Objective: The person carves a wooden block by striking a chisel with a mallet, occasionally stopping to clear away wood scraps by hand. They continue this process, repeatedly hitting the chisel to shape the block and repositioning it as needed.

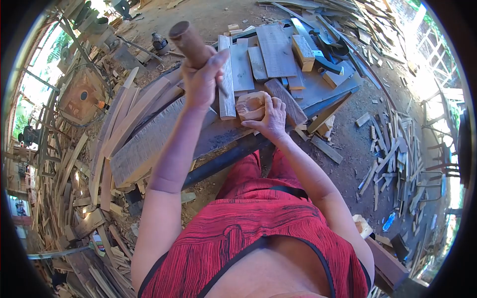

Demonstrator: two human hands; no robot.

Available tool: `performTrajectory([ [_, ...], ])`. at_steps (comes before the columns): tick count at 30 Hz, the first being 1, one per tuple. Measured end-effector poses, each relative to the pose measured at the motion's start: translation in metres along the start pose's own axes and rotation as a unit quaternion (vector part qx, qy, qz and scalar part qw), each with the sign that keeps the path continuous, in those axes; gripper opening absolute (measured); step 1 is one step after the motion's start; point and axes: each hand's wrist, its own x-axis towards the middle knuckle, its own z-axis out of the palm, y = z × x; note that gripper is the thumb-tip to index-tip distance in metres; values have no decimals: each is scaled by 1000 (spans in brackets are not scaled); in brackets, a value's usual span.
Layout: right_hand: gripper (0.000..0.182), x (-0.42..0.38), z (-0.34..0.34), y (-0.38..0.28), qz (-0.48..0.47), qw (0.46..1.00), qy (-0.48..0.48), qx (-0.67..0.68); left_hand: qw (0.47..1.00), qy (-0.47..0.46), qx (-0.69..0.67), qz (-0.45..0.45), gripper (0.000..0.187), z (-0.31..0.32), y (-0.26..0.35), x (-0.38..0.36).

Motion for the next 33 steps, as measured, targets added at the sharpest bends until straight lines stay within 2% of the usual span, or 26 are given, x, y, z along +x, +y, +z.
performTrajectory([
  [2,108,-3,-1,0,23,1000,-2,-5,1000,12,-22,-7,19,17,-25,1],
  [8,111,-5,4,16,-10,1000,-3,15,998,17,-24,-51,20,43,-83,-4],
  [14,110,-5,1,16,-11,999,-20,25,994,28,100,-28,22,50,-102,-6],
  [17,105,-3,-4,17,-10,1000,-14,7,993,13,114,-18,24,52,-108,-5],
  [19,95,8,-16,32,34,968,-110,222,992,-4,121,-20,22,49,-110,-4],
  [20,86,10,-23,40,29,956,-71,284,991,-20,126,-25,21,47,-111,-4],
  [23,81,15,-83,38,71,938,-50,337,990,-8,137,-33,20,48,-117,-1],
  [24,81,19,-91,48,45,988,-47,137,990,-9,134,-34,20,51,-117,-2],
  [25,82,20,-96,52,16,997,-42,-68,993,-21,114,-35,20,54,-116,-3],
  [27,82,10,-84,58,43,991,-69,-104,995,-34,93,-32,21,60,-115,-2],
  [28,83,5,-71,64,70,983,-99,-137,989,-38,139,-29,21,60,-118,-2],
  [29,83,2,-56,74,61,986,-58,-141,981,-41,186,-27,21,61,-119,-3],
  [32,82,4,-50,77,110,990,-45,-81,984,-35,175,1,24,65,-119,-3],
  [33,76,4,-48,80,101,989,-46,-100,984,-34,177,3,24,63,-119,-3],
])
